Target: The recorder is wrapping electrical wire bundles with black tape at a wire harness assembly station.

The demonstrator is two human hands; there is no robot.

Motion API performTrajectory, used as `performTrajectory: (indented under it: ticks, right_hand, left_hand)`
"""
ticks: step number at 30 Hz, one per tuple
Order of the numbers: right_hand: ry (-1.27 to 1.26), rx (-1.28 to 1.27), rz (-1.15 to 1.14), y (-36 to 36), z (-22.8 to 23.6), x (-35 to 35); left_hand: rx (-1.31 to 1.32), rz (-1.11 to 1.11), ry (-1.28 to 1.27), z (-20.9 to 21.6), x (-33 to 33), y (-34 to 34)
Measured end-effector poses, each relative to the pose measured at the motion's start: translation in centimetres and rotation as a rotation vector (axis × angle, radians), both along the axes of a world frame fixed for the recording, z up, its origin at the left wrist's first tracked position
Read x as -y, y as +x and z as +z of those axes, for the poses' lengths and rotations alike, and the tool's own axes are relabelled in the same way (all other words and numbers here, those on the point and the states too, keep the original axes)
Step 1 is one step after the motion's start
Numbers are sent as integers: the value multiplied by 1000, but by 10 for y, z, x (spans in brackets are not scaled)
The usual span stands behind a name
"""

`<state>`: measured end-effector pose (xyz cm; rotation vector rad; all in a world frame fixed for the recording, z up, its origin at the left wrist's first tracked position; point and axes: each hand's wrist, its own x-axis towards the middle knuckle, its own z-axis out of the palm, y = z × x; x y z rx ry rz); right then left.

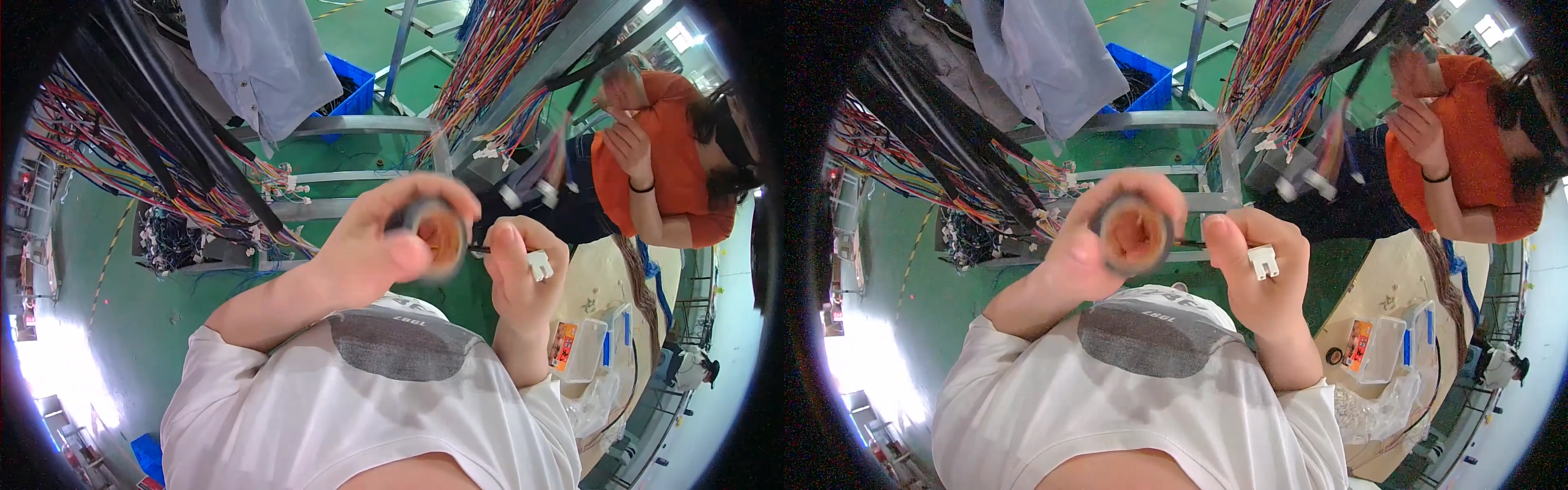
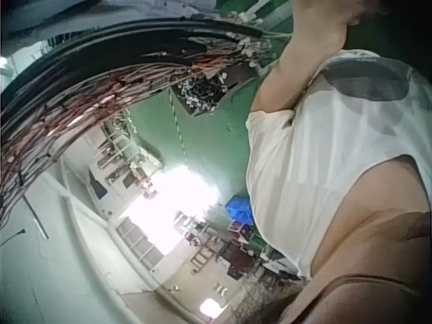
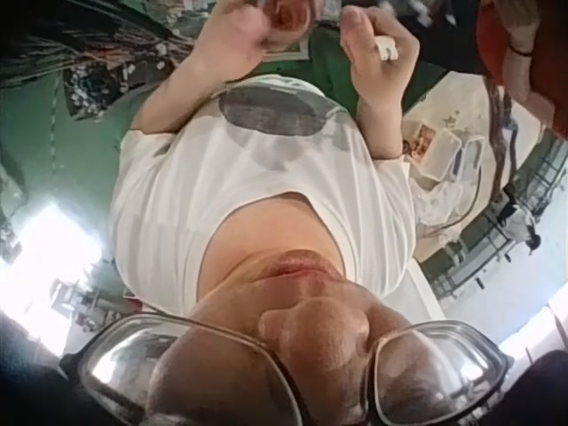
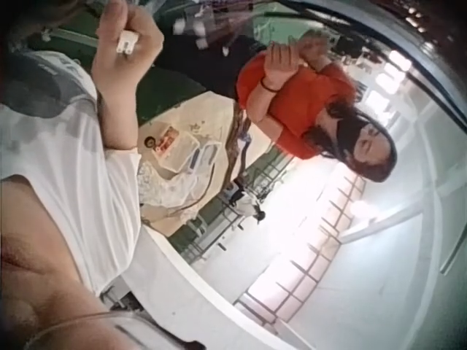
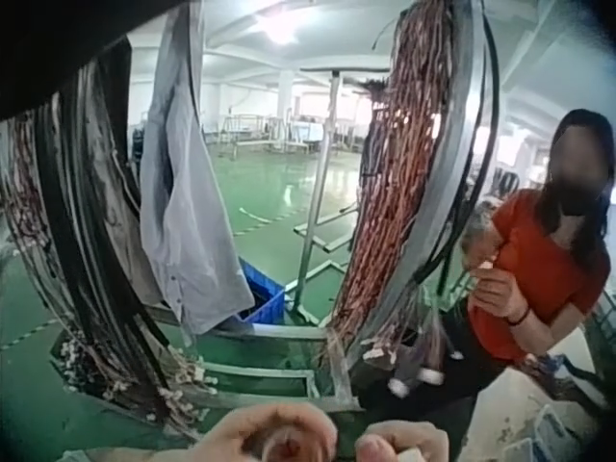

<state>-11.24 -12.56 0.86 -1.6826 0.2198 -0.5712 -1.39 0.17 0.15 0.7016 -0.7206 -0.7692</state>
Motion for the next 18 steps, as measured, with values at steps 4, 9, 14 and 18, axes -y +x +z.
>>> performTrajectory:
  ticks: [4,9,14,18]
  right_hand:
    - [6,35,-21,2,5,-5]
    - [-144,42,1,2,7,-2]
    - [-138,59,7,8,8,-2]
    - [-207,112,208,10,1,9]
  left_hand:
    - [-142,-308,64,-10,-6,11]
    - [326,50,260,-11,0,-1]
    - [615,214,328,-2,1,0]
    - [750,312,291,-2,5,0]
